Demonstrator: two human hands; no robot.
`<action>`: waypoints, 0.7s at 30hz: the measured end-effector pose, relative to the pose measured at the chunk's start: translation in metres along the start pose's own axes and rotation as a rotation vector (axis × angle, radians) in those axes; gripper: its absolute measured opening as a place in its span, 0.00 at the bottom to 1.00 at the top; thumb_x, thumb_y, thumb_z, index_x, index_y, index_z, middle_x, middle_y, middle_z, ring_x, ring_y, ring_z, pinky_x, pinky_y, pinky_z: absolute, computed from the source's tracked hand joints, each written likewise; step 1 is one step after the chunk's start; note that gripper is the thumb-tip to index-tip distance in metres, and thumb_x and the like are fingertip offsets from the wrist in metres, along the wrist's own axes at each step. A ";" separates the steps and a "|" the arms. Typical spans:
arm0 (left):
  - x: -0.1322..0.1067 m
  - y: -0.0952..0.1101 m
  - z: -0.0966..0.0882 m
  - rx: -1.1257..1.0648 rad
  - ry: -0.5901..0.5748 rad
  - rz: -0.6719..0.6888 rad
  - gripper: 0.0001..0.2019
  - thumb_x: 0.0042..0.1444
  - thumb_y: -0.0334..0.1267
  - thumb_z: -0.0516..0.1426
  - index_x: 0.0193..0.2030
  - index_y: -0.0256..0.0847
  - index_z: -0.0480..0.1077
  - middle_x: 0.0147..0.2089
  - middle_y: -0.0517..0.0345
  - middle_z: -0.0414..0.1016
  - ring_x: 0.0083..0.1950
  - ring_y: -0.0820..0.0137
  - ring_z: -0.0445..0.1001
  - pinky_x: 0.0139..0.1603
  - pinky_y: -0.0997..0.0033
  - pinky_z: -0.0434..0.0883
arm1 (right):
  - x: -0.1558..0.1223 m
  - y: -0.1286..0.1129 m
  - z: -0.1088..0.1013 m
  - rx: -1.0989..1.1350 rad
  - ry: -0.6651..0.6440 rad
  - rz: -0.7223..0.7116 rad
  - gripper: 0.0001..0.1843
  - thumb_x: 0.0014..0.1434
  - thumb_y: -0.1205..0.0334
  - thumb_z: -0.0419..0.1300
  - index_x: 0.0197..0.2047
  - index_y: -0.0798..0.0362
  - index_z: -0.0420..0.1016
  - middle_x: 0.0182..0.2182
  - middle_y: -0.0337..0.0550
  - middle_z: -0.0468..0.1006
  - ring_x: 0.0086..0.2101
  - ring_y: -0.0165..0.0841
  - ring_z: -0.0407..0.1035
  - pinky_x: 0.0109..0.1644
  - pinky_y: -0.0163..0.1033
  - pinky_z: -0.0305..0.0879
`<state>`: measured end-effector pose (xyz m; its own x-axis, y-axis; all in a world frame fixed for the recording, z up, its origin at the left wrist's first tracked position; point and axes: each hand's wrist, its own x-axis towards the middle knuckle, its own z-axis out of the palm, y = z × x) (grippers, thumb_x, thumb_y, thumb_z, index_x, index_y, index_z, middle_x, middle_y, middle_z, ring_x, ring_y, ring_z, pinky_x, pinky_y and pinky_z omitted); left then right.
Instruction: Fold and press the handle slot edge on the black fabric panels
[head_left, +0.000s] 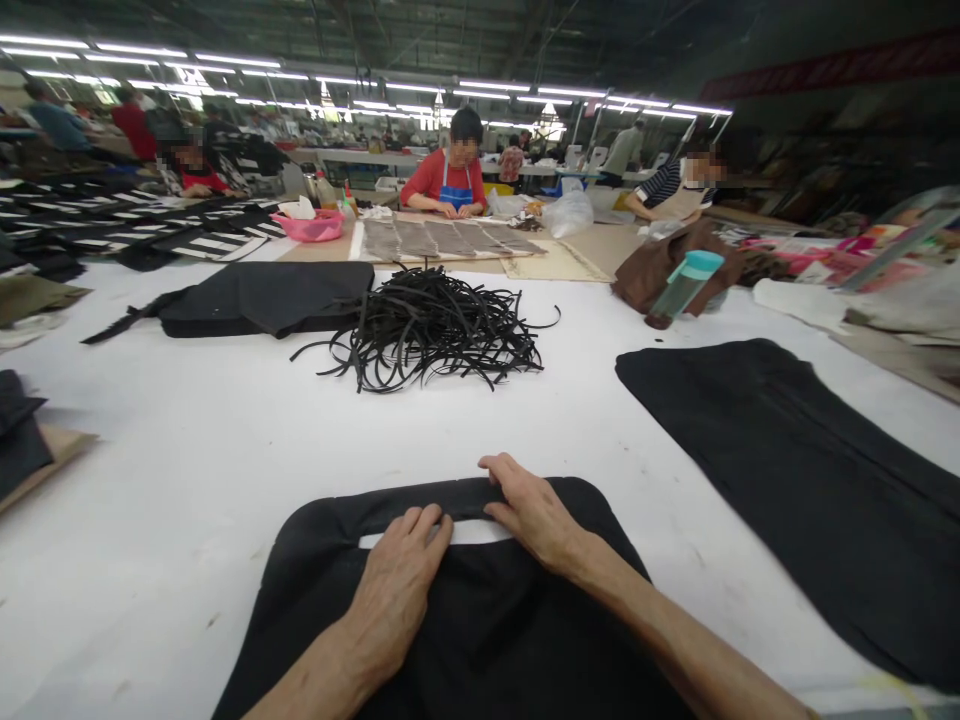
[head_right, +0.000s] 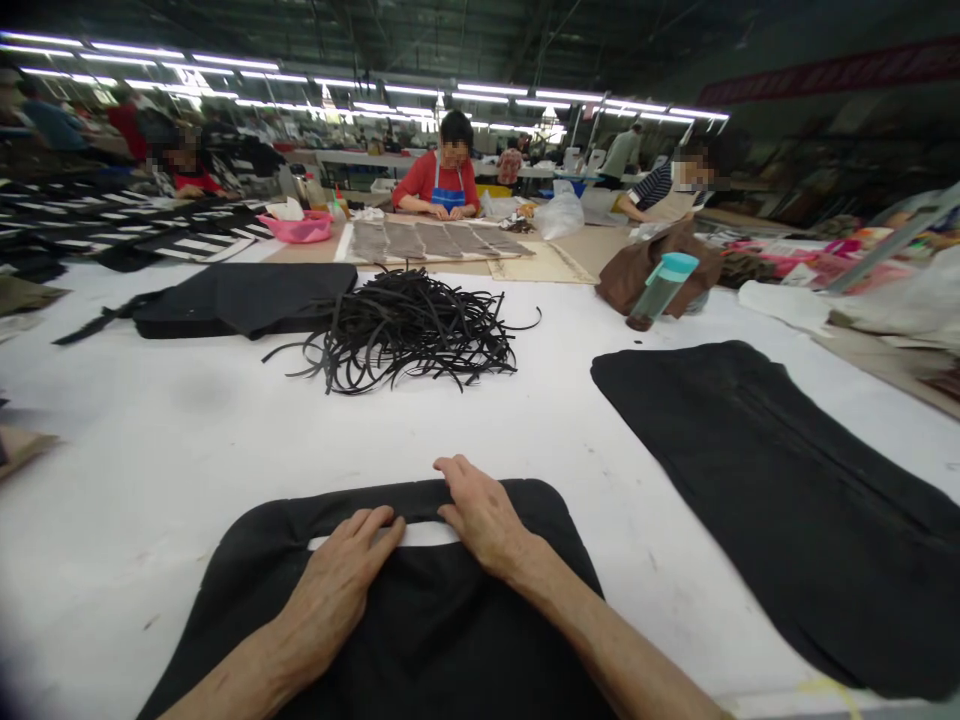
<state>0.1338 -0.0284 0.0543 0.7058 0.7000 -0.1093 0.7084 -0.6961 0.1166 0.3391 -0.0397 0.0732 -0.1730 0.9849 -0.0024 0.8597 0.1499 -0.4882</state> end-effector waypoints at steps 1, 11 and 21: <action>0.000 -0.001 0.001 0.014 0.004 0.005 0.31 0.48 0.15 0.41 0.58 0.41 0.60 0.58 0.51 0.62 0.55 0.63 0.62 0.54 0.62 0.64 | -0.005 0.005 -0.004 -0.001 0.023 -0.016 0.24 0.53 0.73 0.55 0.53 0.51 0.59 0.45 0.43 0.67 0.43 0.33 0.63 0.48 0.36 0.58; -0.007 -0.007 0.011 0.145 0.049 -0.004 0.36 0.44 0.12 0.39 0.57 0.42 0.62 0.58 0.52 0.63 0.57 0.61 0.61 0.55 0.59 0.65 | -0.052 0.047 -0.014 0.193 0.101 0.084 0.12 0.58 0.70 0.47 0.40 0.50 0.67 0.39 0.41 0.70 0.40 0.32 0.65 0.46 0.37 0.61; -0.010 -0.009 0.019 0.171 0.077 0.044 0.33 0.46 0.13 0.41 0.58 0.37 0.61 0.58 0.49 0.63 0.58 0.63 0.61 0.57 0.62 0.63 | -0.047 0.031 -0.011 0.072 0.070 0.118 0.06 0.54 0.70 0.56 0.35 0.50 0.69 0.37 0.38 0.69 0.39 0.31 0.64 0.45 0.35 0.59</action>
<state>0.1207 -0.0326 0.0353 0.7382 0.6739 -0.0313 0.6722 -0.7386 -0.0505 0.3793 -0.0804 0.0680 -0.0368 0.9993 -0.0041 0.8351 0.0285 -0.5494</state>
